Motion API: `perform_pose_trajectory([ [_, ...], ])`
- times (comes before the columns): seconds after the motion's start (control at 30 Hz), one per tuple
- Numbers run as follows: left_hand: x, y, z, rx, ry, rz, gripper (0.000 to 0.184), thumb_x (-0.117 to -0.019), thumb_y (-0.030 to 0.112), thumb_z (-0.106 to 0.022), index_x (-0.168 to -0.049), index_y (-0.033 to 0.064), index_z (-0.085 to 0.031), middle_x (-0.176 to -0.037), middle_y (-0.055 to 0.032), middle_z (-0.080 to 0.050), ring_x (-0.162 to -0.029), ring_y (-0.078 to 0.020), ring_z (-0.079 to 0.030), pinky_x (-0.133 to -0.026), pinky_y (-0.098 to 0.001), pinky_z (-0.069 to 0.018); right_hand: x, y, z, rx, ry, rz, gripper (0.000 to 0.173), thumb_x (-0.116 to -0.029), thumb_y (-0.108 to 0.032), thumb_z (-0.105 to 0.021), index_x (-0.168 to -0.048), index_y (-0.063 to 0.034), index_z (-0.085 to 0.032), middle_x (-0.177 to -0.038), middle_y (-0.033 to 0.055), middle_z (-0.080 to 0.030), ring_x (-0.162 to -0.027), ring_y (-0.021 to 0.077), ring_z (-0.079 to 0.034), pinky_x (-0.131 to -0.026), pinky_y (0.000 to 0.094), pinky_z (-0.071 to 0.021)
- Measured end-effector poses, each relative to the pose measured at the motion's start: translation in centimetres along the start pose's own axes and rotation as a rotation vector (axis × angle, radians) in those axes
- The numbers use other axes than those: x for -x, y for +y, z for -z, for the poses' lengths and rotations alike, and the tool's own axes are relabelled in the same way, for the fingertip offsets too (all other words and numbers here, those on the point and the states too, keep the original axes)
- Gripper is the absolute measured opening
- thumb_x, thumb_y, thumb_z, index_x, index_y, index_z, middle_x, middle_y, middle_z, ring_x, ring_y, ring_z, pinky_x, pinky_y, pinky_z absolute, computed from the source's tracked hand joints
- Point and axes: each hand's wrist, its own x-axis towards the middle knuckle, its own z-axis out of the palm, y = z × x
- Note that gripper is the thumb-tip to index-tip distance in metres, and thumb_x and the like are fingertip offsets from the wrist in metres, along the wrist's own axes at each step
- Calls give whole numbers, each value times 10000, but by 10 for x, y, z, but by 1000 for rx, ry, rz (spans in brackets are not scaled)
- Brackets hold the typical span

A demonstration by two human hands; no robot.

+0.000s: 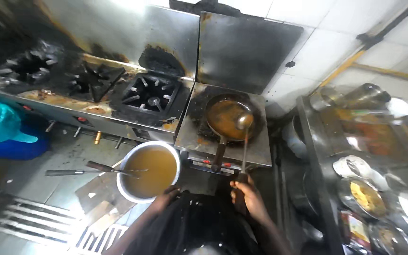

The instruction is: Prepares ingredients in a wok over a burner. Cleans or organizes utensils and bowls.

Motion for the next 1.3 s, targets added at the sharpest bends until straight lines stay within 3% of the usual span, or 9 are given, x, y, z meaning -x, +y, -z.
perform_pose_trajectory([
  [0.27,-17,-10,-3,-262,-167,-68,455,-1030,485,-548,-1401,227,-601,-1431,17,-594,-1311,-109,-555,-1128,-377,-453,-61,2,43,-250,5,0,543,-1003,-126,-508,-1517,-267,-405,-951,92,-631,-622,146,-605,-513,283,-529],
  [0.47,8,2,5,-373,-202,86,746,-978,745,-384,-1404,175,-607,-1354,-61,-649,-1262,-157,-604,-1103,-444,-470,33,-25,11,-165,-87,-60,544,-985,-123,-484,-1498,-103,-306,-981,140,-633,-643,191,-644,-516,315,-565],
  [0.6,-1,20,-1,-307,-288,8,637,-1005,686,-413,-1455,262,-567,-1438,15,-605,-1345,-127,-546,-1162,-425,-435,-37,-32,49,-312,-96,-79,356,-1007,-135,-464,-1361,-106,-500,-986,135,-651,-617,139,-610,-493,259,-519],
  [0.7,-13,53,-29,-122,-378,-105,549,-1046,519,-487,-1478,184,-528,-1397,-45,-634,-1281,-189,-602,-1097,-419,-487,-94,1,45,215,110,88,567,-984,-119,-608,-1520,-204,-443,-950,135,-664,-634,191,-615,-529,343,-542],
  [0.83,-28,101,-63,53,-485,-166,589,-1075,427,-452,-1579,142,-346,-1385,-152,-627,-1211,-303,-655,-1052,-476,-531,-80,50,39,1047,222,122,912,-874,-161,-682,-1635,-135,-181,-1201,206,-674,-1019,350,-700,-879,582,-579],
  [0.97,-37,133,-81,283,-611,-211,639,-1037,473,-481,-1586,191,-314,-1421,-179,-584,-1178,-336,-652,-979,-499,-548,-56,22,61,374,32,127,779,-926,-128,-663,-1610,-123,-289,-989,158,-673,-681,226,-648,-581,391,-580],
  [1.07,-36,145,-89,404,-606,-197,534,-1062,449,-428,-1513,163,-429,-1399,-182,-593,-1130,-320,-668,-939,-477,-562,-88,-21,23,170,117,78,691,-958,-118,-644,-1581,-210,-359,-977,146,-645,-653,210,-611,-553,377,-550],
  [1.17,-41,144,-97,461,-552,-180,507,-1080,462,-396,-1482,160,-457,-1349,-180,-615,-1069,-306,-682,-900,-462,-575,-137,-22,9,529,135,158,759,-925,-147,-681,-1602,-215,-345,-1282,197,-628,-976,316,-670,-813,537,-578],
  [1.3,-49,143,-98,501,-531,-131,479,-1072,456,-458,-1474,196,-457,-1222,-166,-642,-958,-287,-690,-834,-456,-591,-84,-27,22,1377,15,131,708,-1015,-361,-589,-1630,-228,-263,-1232,167,-682,-1041,343,-700,-912,583,-567],
])
